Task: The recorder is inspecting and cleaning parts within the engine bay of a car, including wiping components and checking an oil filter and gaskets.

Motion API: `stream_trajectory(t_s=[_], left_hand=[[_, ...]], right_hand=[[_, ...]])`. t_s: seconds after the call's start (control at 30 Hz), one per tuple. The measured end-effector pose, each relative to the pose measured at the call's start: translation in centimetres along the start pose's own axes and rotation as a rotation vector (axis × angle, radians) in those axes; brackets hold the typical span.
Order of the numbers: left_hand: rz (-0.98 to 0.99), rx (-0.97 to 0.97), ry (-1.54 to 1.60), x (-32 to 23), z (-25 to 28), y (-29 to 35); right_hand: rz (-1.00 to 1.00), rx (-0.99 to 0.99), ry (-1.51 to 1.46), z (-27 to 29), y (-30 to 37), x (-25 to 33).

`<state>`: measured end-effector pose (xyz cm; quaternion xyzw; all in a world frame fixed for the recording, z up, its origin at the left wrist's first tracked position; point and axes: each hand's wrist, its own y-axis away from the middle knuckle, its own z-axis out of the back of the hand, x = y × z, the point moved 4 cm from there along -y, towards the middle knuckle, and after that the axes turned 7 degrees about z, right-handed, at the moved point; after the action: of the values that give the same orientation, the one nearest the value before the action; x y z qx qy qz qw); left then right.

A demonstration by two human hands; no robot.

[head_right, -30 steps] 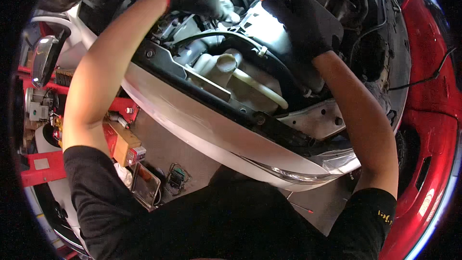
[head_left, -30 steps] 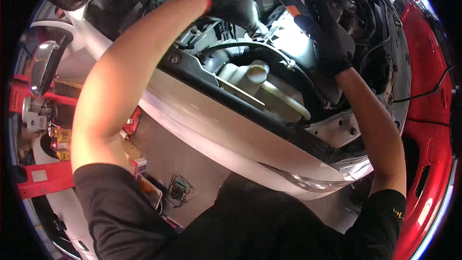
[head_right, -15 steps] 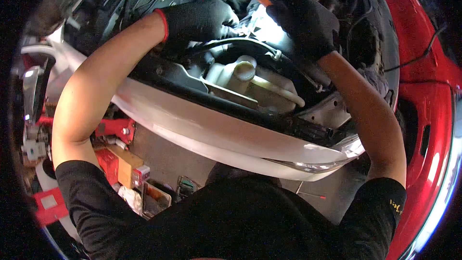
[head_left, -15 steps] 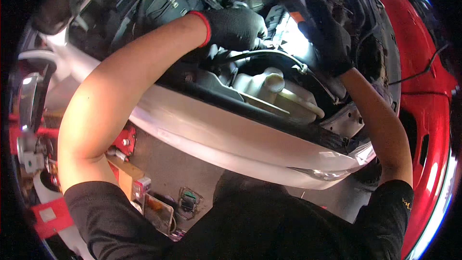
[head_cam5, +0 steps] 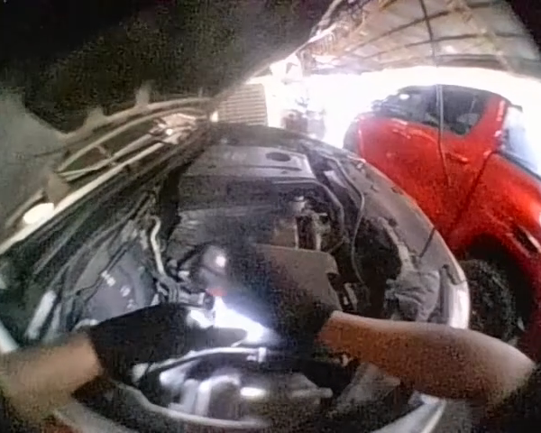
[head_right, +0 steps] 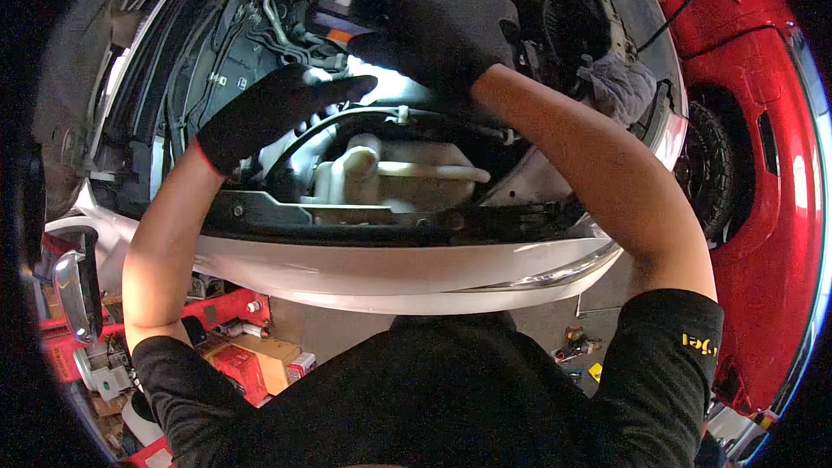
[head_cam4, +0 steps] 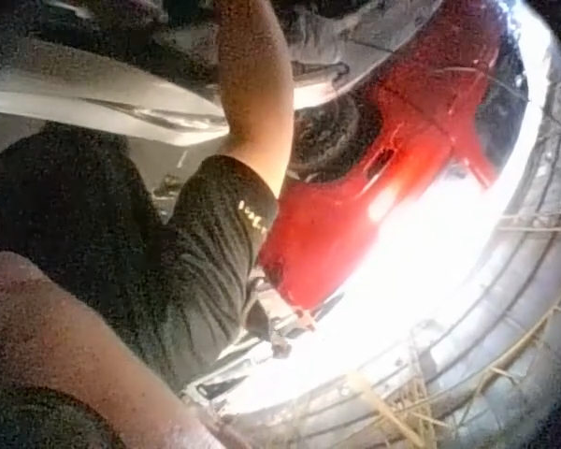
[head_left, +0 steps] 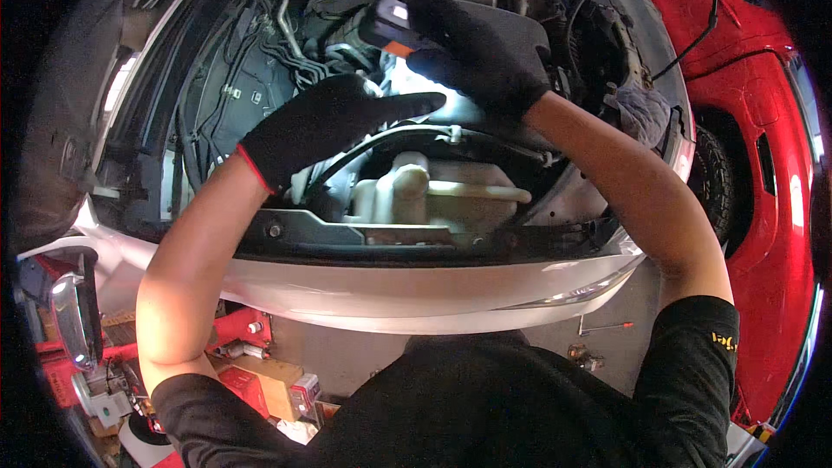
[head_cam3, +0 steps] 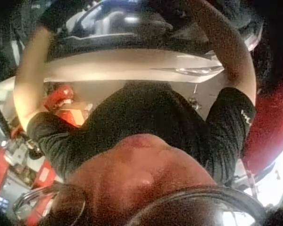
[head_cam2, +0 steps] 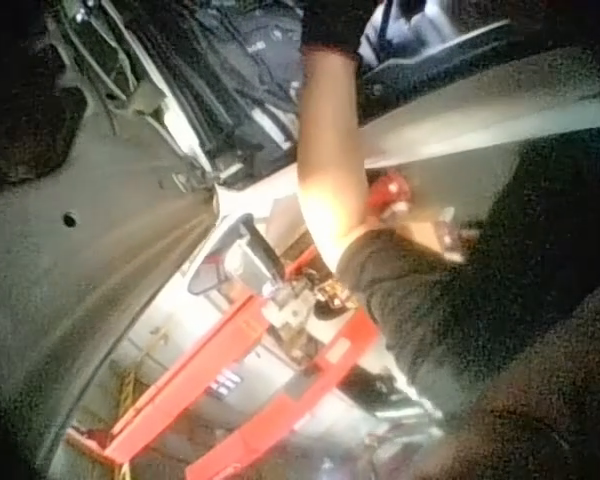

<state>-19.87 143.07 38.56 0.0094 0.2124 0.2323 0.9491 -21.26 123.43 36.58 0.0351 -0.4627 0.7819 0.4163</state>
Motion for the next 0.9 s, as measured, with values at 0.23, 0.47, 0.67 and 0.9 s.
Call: stream_trajectory(t_s=[0.23,0.47,0.67,0.9], left_hand=[[0.510,-0.116,-0.363,-3.5,-0.6,-0.8],[0.627,-0.304,-0.287,-5.0,-1.7,0.0],[0.367,-0.466,-0.525,-4.0,-2.9,-0.1],[0.276,-0.431,-0.571,-4.5,-3.1,-0.1]], right_hand=[[-0.150,0.265,0.012,2.8,-1.5,2.5],[-0.008,0.228,0.041,1.8,-1.2,1.0],[0.035,0.048,-0.165,0.7,-0.3,-0.7],[0.075,0.059,0.034,1.7,-0.2,0.0]])
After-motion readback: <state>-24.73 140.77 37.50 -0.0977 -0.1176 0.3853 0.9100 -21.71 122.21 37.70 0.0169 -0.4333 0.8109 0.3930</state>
